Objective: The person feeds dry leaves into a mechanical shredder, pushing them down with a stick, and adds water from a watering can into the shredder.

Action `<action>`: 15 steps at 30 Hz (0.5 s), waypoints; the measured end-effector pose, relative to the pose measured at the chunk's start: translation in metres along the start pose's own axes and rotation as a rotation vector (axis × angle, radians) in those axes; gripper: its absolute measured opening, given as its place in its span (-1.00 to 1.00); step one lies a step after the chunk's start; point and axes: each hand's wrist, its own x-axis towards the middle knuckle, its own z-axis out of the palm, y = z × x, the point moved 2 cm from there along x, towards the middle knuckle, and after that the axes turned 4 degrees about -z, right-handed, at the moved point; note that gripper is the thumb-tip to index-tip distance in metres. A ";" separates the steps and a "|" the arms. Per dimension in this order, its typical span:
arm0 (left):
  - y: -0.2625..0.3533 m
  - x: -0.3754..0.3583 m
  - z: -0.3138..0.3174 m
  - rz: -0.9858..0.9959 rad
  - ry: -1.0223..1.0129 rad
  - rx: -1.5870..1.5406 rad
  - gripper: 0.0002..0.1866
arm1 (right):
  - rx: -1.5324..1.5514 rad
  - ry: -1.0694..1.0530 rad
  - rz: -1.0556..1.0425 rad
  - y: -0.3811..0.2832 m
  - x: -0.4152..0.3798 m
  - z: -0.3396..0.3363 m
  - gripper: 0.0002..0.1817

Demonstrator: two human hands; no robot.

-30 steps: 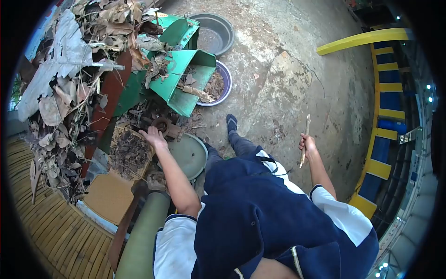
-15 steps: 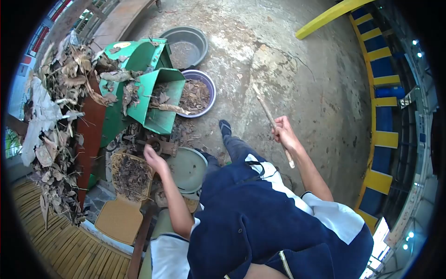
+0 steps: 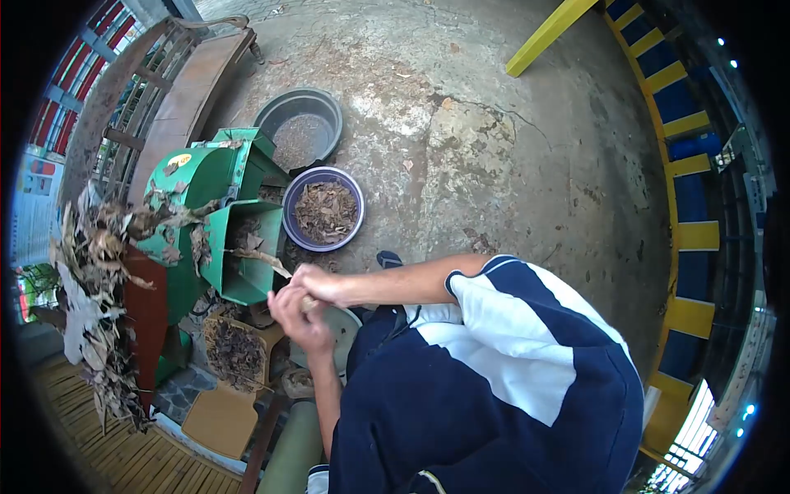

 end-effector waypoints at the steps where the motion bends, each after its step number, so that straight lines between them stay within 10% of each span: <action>1: -0.004 0.003 0.001 -0.056 0.063 -0.071 -0.71 | 0.048 -0.074 0.101 -0.023 -0.023 0.002 -0.67; 6: -0.035 -0.007 -0.048 -0.591 0.429 -0.415 -0.68 | -0.142 -0.302 0.199 -0.060 -0.062 -0.055 -0.50; 15: -0.053 -0.077 -0.175 -0.832 0.300 0.472 -0.60 | -0.341 0.227 -0.039 -0.156 0.008 -0.222 -0.67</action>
